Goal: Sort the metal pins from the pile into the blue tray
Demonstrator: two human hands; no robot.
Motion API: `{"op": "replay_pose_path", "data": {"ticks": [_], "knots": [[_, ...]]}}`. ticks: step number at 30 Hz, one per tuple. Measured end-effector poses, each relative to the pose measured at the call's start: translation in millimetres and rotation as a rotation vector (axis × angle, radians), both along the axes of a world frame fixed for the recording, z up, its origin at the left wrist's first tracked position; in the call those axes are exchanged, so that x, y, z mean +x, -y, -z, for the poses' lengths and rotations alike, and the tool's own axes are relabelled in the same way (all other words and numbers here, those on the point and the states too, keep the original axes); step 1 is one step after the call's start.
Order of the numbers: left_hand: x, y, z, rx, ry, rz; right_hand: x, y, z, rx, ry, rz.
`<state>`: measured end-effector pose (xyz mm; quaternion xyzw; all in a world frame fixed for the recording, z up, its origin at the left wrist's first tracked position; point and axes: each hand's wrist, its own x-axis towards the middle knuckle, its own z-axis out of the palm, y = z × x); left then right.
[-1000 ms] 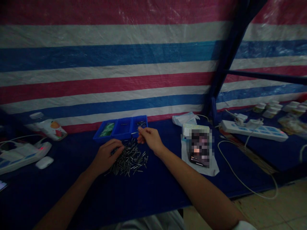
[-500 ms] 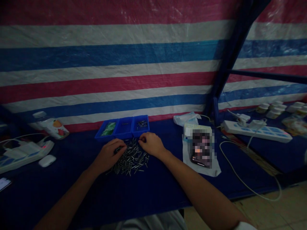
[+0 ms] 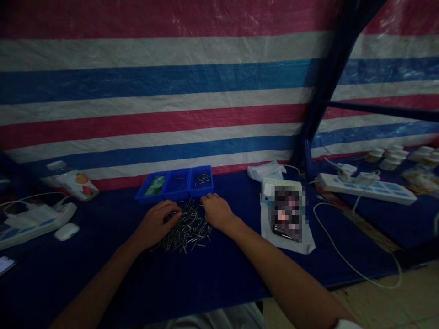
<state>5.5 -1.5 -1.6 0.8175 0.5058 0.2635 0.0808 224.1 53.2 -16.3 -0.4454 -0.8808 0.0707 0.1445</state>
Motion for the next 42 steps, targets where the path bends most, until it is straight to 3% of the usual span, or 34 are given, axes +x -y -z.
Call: {"op": "replay_pose_path", "data": {"ticks": [9, 15, 21, 24, 32, 35, 39, 42], "knots": [[-2, 1, 0.6, -0.009, 0.049, -0.043, -4, 12, -10.1, 0.047, -0.281, -0.361], [0, -1, 1.9, 0.031, -0.012, 0.055, -13, 22, -13.7, 0.076, -0.286, -0.413], [1, 0, -0.6, 0.074, 0.082, 0.024, -15, 23, -18.1, -0.002, -0.453, -0.201], [0, 0, -0.6, 0.104, 0.128, 0.02, -17, 21, -18.7, -0.128, -0.54, -0.098], [-1, 2, -1.3, 0.112, 0.163, -0.002, -20, 16, -20.3, -0.503, -0.925, -0.105], [-3, 3, -3.0, 0.103, 0.145, -0.025, -17, 11, -20.3, -0.655, -0.987, -0.027], [-6, 3, -4.3, 0.102, 0.123, -0.031, -12, 3, -21.8, -0.666, -1.166, 0.148], [-6, 3, -4.7, 0.092, 0.112, -0.028, -9, -4, -19.4, -0.608, -1.105, 0.262]]}}
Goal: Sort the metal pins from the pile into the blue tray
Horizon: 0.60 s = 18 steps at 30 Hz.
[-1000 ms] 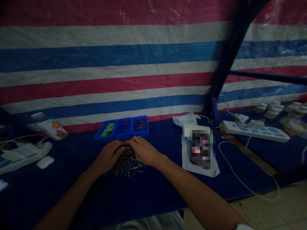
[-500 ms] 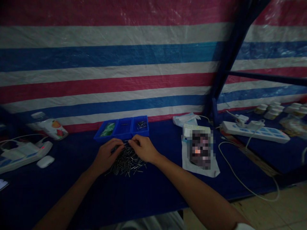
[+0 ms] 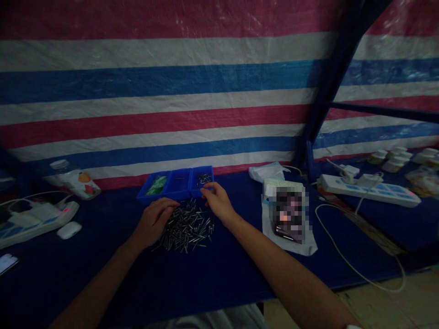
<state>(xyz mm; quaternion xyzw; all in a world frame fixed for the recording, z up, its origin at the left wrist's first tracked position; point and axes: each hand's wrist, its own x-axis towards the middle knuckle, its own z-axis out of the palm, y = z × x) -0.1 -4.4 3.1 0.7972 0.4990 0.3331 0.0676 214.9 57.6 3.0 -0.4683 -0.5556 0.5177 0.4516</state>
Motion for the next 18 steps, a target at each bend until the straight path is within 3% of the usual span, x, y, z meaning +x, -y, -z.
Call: {"op": "replay_pose_path", "data": {"ticks": [3, 8, 13, 18], "knots": [[2, 0, -0.2, -0.017, -0.003, -0.005, 4, -5, 5.3, 0.112, 0.253, -0.029], [3, -4, 3.4, -0.032, -0.044, -0.069, 13, -1, 9.7, 0.502, 0.715, -0.237], [-9, -11, 8.9, -0.026, -0.13, -0.134, 11, 9, 8.3, 0.661, 0.782, -0.402], [-15, -10, 5.1, -0.102, -0.188, -0.043, 6, 20, 4.6, 0.732, 0.814, -0.477]]}}
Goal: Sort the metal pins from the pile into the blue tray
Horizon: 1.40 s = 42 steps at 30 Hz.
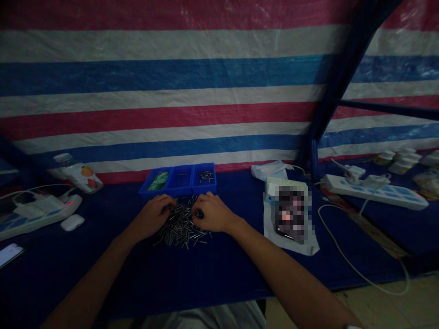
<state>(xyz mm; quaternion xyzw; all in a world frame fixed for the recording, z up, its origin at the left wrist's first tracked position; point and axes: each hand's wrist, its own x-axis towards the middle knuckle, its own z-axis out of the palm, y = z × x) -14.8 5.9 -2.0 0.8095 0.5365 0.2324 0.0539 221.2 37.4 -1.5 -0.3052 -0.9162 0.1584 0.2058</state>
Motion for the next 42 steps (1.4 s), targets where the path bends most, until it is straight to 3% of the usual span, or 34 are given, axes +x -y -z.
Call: {"op": "replay_pose_path", "data": {"ticks": [4, 10, 25, 33, 39, 42], "knots": [[7, 4, -3.9, -0.076, 0.001, 0.072, -3, 6, -1.4, 0.031, 0.08, 0.053], [13, 6, -3.5, -0.065, 0.011, 0.078, -9, 7, 2.2, 0.054, 0.136, 0.132], [21, 8, 0.2, -0.024, 0.025, 0.041, -24, 10, 2.7, -0.141, 0.113, 0.299], [23, 12, -4.2, -0.047, 0.031, 0.062, -18, 5, 6.3, -0.172, -0.03, 0.288], [25, 12, -5.1, -0.05, 0.079, 0.147, -19, 4, 3.1, -0.174, -0.192, 0.181], [25, 11, -5.4, -0.051, 0.173, 0.143, -20, 2, 2.3, -0.261, -0.334, 0.129]]}}
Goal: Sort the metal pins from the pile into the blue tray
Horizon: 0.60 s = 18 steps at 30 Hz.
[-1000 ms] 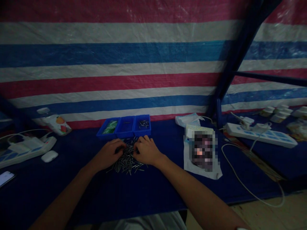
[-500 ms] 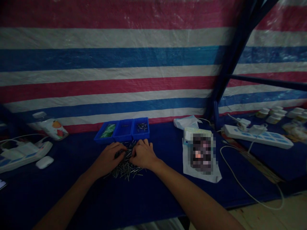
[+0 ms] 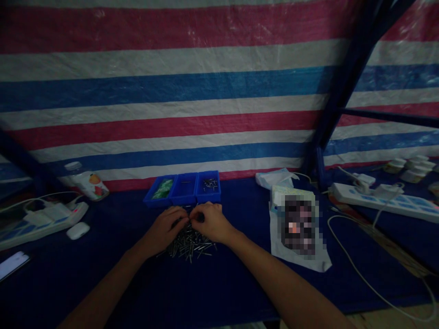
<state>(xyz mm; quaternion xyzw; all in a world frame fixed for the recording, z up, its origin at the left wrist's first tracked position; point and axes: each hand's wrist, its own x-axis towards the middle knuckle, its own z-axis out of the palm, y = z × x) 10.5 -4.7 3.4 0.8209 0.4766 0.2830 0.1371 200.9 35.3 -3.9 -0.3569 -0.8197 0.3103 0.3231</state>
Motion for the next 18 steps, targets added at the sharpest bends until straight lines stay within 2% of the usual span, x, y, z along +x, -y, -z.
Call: {"op": "replay_pose_path", "data": {"ticks": [4, 8, 14, 18], "knots": [[0, -1, -1.2, -0.028, 0.18, -0.025, -3, -3, 1.2, -0.145, -0.286, -0.015], [0, -2, -0.9, -0.012, 0.25, -0.049, -5, -5, 3.5, -0.249, -0.358, -0.035], [-9, -5, -4.3, 0.236, 0.378, -0.31, -4, -10, 5.0, -0.286, -0.189, 0.013], [-14, -7, -6.1, 0.278, 0.391, -0.433, -9, -13, 3.3, -0.388, -0.337, 0.082]]}}
